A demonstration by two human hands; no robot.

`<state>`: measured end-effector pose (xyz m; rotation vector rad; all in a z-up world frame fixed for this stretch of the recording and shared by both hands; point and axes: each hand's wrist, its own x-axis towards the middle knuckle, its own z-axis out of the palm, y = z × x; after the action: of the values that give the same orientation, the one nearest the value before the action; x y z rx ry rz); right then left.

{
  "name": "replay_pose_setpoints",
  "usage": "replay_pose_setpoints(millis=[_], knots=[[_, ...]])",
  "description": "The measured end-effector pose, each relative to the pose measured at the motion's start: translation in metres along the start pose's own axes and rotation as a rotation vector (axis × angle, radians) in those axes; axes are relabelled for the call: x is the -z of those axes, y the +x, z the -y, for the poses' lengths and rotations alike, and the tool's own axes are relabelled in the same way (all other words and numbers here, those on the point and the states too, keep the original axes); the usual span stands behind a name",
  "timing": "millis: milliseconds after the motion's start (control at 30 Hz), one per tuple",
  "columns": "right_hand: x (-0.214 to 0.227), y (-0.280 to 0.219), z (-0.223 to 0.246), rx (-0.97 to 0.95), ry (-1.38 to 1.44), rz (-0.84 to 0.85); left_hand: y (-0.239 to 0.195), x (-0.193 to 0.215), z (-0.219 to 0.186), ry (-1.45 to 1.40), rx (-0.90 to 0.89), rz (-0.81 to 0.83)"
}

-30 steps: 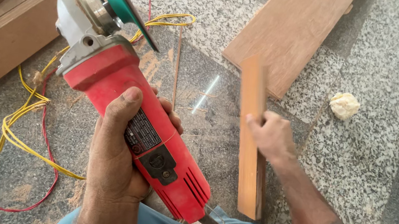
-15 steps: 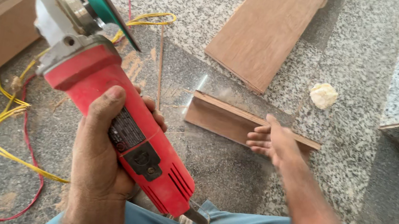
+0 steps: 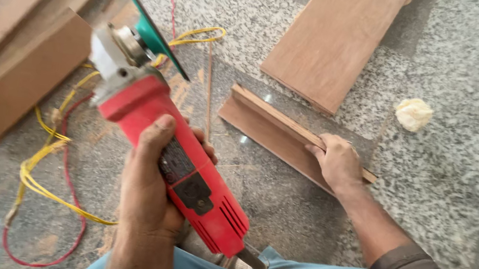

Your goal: The person uses a red angle grinder with a green sanding disc to smooth the surfaces and edges of a small wooden plank. They hold the plank with one hand and move the tool along its length, then flip it to sand the other side and edges.

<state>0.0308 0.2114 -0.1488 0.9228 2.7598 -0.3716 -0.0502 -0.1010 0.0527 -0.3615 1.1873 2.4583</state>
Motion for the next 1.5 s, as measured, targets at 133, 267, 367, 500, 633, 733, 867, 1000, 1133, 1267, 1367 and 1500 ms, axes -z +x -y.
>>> replay_pose_setpoints(millis=[133,267,367,500,633,733,867,1000,1133,1267,1367,1500], knots=[[0.006,-0.007,0.010,0.342,0.039,-0.353,0.003,0.002,0.009,0.063,0.019,-0.027],[0.039,-0.042,0.030,0.060,0.321,-0.012,0.016,0.004,0.027,0.090,0.054,-0.010],[0.049,-0.096,0.070,0.064,1.195,0.555,0.029,-0.001,0.049,0.283,0.003,-0.017],[0.036,-0.156,0.108,0.205,1.359,0.660,0.036,-0.006,0.083,0.506,-0.010,-0.055],[0.018,-0.171,0.102,0.123,1.706,0.648,0.024,-0.011,0.107,0.784,-0.067,0.026],[0.008,-0.182,0.081,0.085,1.846,0.713,0.015,-0.020,0.118,0.632,0.171,0.161],[-0.006,-0.202,0.066,0.002,2.054,0.703,0.017,-0.028,0.136,0.686,0.518,0.299],[-0.010,-0.205,0.069,-0.210,2.074,0.583,0.026,-0.034,0.168,1.000,0.401,0.381],[-0.013,-0.204,0.073,-0.409,2.024,0.346,0.032,-0.032,0.200,1.281,0.252,0.532],[-0.020,-0.200,0.074,-0.437,2.051,0.357,0.039,-0.022,0.211,1.257,0.204,0.513],[-0.025,-0.192,0.083,-0.413,2.054,0.443,0.053,-0.011,0.200,1.280,0.197,0.473],[-0.027,-0.172,0.097,-0.286,1.980,0.498,0.072,0.003,0.181,1.200,0.245,0.266]])
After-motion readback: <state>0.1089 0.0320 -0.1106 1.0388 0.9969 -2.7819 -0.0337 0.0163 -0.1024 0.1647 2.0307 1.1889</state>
